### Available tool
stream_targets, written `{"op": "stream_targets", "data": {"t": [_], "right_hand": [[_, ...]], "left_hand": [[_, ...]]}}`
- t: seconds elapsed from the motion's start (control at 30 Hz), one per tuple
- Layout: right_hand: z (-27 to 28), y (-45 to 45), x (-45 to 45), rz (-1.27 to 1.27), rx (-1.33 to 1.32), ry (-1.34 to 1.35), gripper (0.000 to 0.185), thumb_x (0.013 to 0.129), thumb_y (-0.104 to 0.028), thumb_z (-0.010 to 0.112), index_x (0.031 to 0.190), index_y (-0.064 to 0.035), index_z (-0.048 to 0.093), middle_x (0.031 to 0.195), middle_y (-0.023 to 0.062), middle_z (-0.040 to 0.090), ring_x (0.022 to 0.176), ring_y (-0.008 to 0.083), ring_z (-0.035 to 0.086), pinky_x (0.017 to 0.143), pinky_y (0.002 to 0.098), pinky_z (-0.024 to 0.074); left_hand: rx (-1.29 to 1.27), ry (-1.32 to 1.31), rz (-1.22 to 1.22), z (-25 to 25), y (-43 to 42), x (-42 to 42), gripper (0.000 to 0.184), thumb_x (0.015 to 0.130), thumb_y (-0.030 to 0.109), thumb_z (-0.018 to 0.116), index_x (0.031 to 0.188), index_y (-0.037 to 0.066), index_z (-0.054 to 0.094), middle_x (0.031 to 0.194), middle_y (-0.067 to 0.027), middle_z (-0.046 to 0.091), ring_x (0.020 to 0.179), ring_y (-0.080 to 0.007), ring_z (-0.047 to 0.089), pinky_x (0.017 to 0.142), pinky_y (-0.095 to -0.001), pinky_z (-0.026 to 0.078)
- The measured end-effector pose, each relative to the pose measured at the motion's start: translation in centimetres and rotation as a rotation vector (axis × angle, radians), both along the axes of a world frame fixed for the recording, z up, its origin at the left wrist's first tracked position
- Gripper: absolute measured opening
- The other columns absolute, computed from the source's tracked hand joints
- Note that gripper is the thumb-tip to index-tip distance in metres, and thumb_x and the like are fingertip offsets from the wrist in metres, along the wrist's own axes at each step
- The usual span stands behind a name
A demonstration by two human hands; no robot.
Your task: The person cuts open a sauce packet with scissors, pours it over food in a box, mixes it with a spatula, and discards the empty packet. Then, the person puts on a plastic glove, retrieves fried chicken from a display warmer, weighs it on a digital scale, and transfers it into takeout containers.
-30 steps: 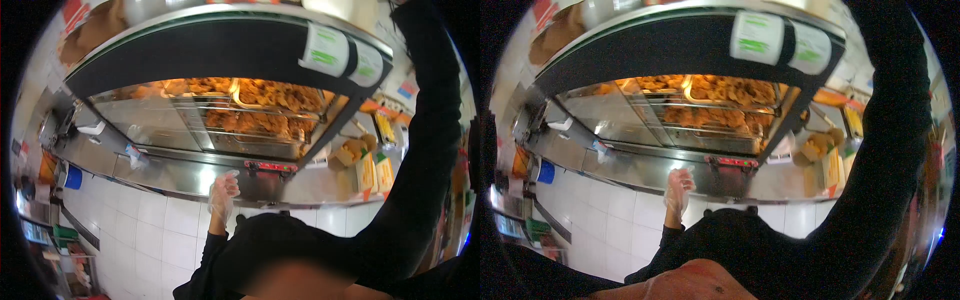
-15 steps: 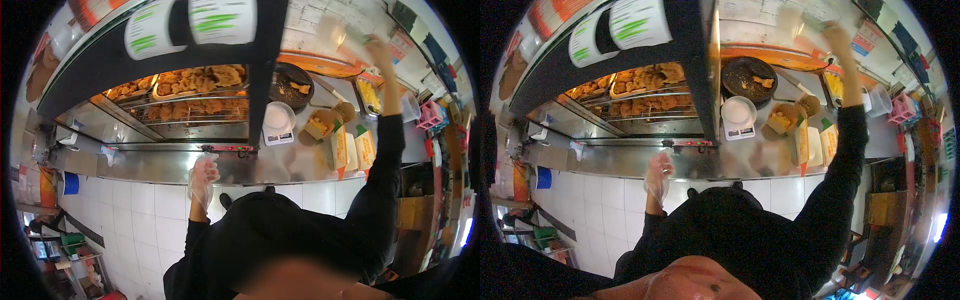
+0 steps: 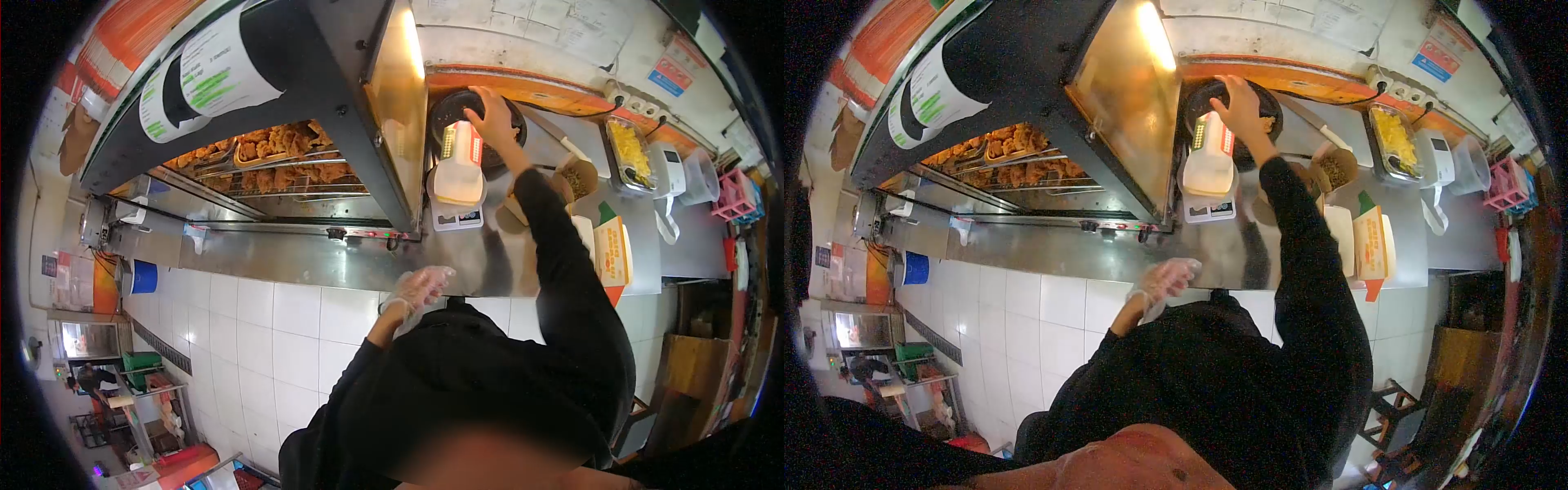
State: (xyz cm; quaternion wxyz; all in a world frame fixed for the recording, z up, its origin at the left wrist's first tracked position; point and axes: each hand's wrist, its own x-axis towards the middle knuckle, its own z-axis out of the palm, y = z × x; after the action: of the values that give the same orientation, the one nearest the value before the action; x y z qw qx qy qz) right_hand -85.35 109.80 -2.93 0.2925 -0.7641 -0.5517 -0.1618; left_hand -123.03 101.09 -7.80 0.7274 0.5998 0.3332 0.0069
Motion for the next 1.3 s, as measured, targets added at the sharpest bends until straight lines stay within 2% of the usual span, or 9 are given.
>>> {"op": "stream_targets", "data": {"t": [0.07, 0.13, 0.33, 0.47, 0.57, 0.8, 0.9, 1.07, 1.3], "right_hand": [[-1.6, -3.4, -3.0, 0.024, 0.526, 0.361, 0.047, 0.083, -0.02, 0.066, 0.123, -0.0046, 0.048, 0.124, 0.0132, 0.049, 0.11, 0.0308, 0.05, 0.094, 0.0389, 0.0408], [-3.7, -8.3, -9.7, -0.137, 0.614, 0.795, 0.035, 0.088, -0.014, 0.06, 0.118, -0.0014, 0.049, 0.116, 0.0122, 0.052, 0.105, 0.0223, 0.05, 0.091, 0.0356, 0.0415], [-19.8, -13.0, -15.0, -0.38, 0.293, 0.955, 0.059, 0.084, -0.02, 0.063, 0.134, 0.0015, 0.04, 0.129, 0.0206, 0.046, 0.116, 0.0335, 0.047, 0.098, 0.0419, 0.0362], [-18.7, -12.9, -13.6, -0.284, 0.048, 0.91, 0.064, 0.082, -0.022, 0.065, 0.137, 0.0001, 0.039, 0.132, 0.023, 0.046, 0.119, 0.0361, 0.047, 0.101, 0.0448, 0.0346], [-21.0, -14.4, -13.3, -0.216, 0.115, 0.997, 0.065, 0.079, -0.023, 0.069, 0.135, -0.0017, 0.043, 0.127, 0.0223, 0.05, 0.114, 0.0352, 0.051, 0.098, 0.043, 0.0387], [-18.8, -18.6, -14.0, -0.229, 0.04, 0.866, 0.066, 0.074, -0.027, 0.078, 0.128, -0.0036, 0.048, 0.104, 0.0144, 0.054, 0.087, 0.0222, 0.059, 0.074, 0.0311, 0.0487], [-18.2, -18.2, -13.3, -0.204, -0.01, 0.766, 0.063, 0.074, -0.032, 0.079, 0.123, -0.0054, 0.051, 0.097, 0.0124, 0.052, 0.08, 0.0218, 0.057, 0.07, 0.0313, 0.0483], [-17.0, -17.9, -13.1, -0.229, -0.132, 0.856, 0.053, 0.077, -0.03, 0.077, 0.118, -0.006, 0.054, 0.099, 0.0128, 0.049, 0.081, 0.0224, 0.053, 0.072, 0.0335, 0.0473], [-15.7, -20.6, -15.9, -0.09, -0.108, 0.346, 0.039, 0.076, -0.013, 0.063, 0.115, -0.0162, 0.06, 0.107, 0.0141, 0.046, 0.096, 0.0295, 0.049, 0.082, 0.0418, 0.0405]], "left_hand": [[-0.172, -0.013, 0.068, -3.4, -0.8, 0.3, 0.032, 0.092, 0.037, 0.053, 0.116, 0.019, 0.063, 0.081, -0.0003, 0.059, 0.07, -0.0106, 0.058, 0.06, -0.025, 0.049], [-0.153, -0.003, 0.145, -5.8, -0.8, 1.9, 0.033, 0.091, 0.034, 0.055, 0.119, 0.019, 0.06, 0.082, -0.0009, 0.059, 0.067, -0.0114, 0.057, 0.058, -0.0261, 0.048], [-0.072, 0.091, 0.351, -15.5, 3.1, 8.6, 0.061, 0.084, 0.033, 0.064, 0.138, 0.018, 0.038, 0.098, -0.0032, 0.059, 0.068, -0.0157, 0.055, 0.051, -0.0297, 0.046], [-0.007, 0.165, 0.554, -21.9, 5.8, 12.9, 0.06, 0.082, 0.026, 0.066, 0.135, 0.019, 0.037, 0.098, -0.0065, 0.058, 0.053, -0.0159, 0.05, 0.045, -0.0302, 0.042], [0.009, 0.088, 0.45, -15.3, 4.4, 11.0, 0.063, 0.074, 0.017, 0.064, 0.134, 0.019, 0.044, 0.09, -0.0146, 0.06, 0.065, -0.0263, 0.061, 0.049, -0.037, 0.05], [0.21, 0.129, 0.286, -18.3, 3.7, 8.7, 0.048, 0.078, 0.019, 0.062, 0.124, 0.011, 0.05, 0.088, -0.0125, 0.06, 0.069, -0.028, 0.063, 0.046, -0.0367, 0.049], [-0.001, 0.094, 0.225, -19.9, 4.9, 9.0, 0.043, 0.079, 0.021, 0.063, 0.119, 0.009, 0.053, 0.092, -0.0133, 0.062, 0.076, -0.0289, 0.063, 0.055, -0.0394, 0.051], [0.241, 0.03, 0.22, -20.8, 5.2, 8.1, 0.045, 0.083, 0.03, 0.063, 0.121, 0.009, 0.052, 0.105, -0.018, 0.063, 0.096, -0.0307, 0.06, 0.085, -0.039, 0.045], [0.395, 0.144, 0.177, -17.8, 4.6, 6.3, 0.054, 0.085, 0.029, 0.064, 0.13, 0.008, 0.044, 0.108, -0.0162, 0.061, 0.097, -0.0285, 0.059, 0.083, -0.0382, 0.046]]}}
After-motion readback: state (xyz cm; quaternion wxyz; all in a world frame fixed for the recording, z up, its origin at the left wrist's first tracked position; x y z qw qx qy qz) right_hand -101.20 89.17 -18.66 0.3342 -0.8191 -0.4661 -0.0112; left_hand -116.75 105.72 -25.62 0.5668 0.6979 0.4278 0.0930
